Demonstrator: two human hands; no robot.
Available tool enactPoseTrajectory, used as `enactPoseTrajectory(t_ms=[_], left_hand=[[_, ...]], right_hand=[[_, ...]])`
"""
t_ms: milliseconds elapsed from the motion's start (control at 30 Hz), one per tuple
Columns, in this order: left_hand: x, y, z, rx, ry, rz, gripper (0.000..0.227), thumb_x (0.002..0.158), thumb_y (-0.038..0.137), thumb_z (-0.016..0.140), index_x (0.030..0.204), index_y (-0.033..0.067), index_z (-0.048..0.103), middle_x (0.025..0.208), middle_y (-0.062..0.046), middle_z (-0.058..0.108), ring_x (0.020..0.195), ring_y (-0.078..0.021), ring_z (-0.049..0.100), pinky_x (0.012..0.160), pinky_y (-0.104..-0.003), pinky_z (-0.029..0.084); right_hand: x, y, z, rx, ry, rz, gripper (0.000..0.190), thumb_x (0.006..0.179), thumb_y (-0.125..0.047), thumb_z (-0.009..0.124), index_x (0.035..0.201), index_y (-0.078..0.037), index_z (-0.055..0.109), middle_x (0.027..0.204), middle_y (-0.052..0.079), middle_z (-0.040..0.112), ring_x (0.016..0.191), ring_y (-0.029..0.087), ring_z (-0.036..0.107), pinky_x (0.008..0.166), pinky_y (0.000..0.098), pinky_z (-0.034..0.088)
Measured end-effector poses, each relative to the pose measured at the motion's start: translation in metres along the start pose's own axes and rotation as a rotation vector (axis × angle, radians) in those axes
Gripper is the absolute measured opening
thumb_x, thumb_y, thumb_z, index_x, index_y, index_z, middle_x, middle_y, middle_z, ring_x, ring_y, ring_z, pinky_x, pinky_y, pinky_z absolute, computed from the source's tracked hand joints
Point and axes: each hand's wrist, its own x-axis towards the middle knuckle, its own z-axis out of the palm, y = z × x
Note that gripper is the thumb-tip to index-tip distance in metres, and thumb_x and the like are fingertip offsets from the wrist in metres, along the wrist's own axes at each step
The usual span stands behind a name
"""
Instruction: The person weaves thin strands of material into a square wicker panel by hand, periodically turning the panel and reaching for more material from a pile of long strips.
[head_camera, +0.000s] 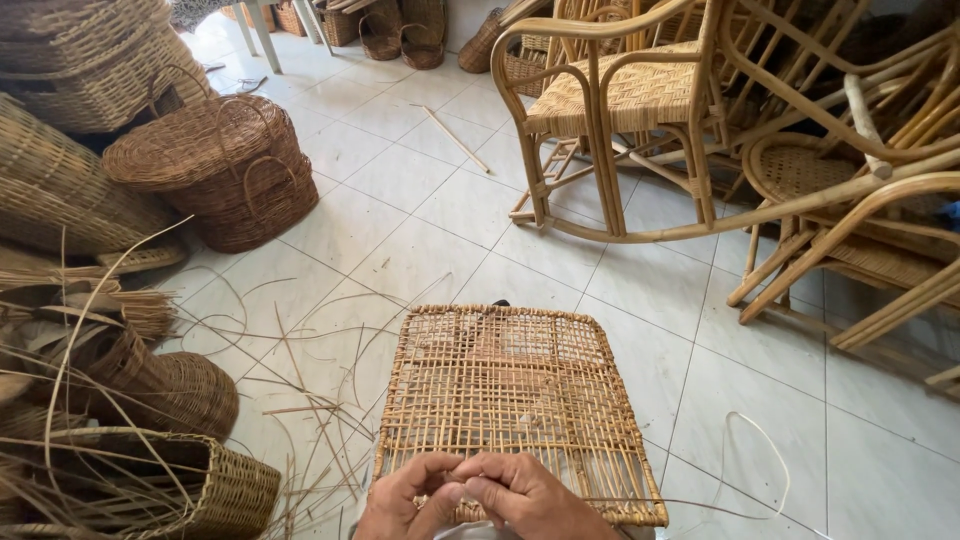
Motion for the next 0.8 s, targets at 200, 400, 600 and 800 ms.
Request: enactPoseTrajectory(t_ms=[200,400,600,800], left_hand=[[-0.001,0.002,-0.002,0.266,0.092,0.378,0.032,0.096,0.036,0.069,0.115,0.011,0.075,0.094,-0.001,0.083,0.078,-0.0106,0.081,0.069,-0.026,0.069],[0.003,0.005,-0.005,0.16,0.148,0.453,0.021,0.088,0.021,0.08,0.106,0.0122,0.079,0.095,-0.001,0.087,0.082,-0.0118,0.085,0.076,-0.025,0.07],[0.008,-0.011,-0.01,0.287,0.112,0.508,0.02,0.086,0.031,0.084,0.1,0.0176,0.081,0.098,-0.005,0.087,0.095,-0.0173,0.085,0.082,-0.031,0.067],[0.004,0.013,-0.006,0.392,0.096,0.64,0.023,0.09,0.029,0.081,0.109,0.0158,0.078,0.102,-0.001,0.085,0.094,-0.0146,0.083,0.084,-0.029,0.067]], right_hand=[[0.001,-0.004,0.0,0.02,-0.112,-0.052,0.029,0.104,-0.019,0.056,0.125,-0.01,0.074,0.124,0.001,0.077,0.117,0.012,0.07,0.109,0.0265,0.052],[0.001,0.008,-0.006,-0.033,-0.173,-0.055,0.034,0.106,-0.011,0.053,0.134,-0.007,0.07,0.131,-0.002,0.072,0.117,0.005,0.066,0.109,0.0196,0.049],[-0.001,0.005,-0.006,-0.047,-0.159,0.139,0.049,0.106,-0.012,0.048,0.152,-0.017,0.065,0.073,-0.004,0.061,0.062,0.003,0.049,0.06,0.0182,0.039],[-0.001,0.0,-0.003,-0.014,-0.061,0.03,0.019,0.105,-0.016,0.062,0.113,-0.009,0.077,0.098,-0.003,0.071,0.09,0.007,0.063,0.083,0.0236,0.049]])
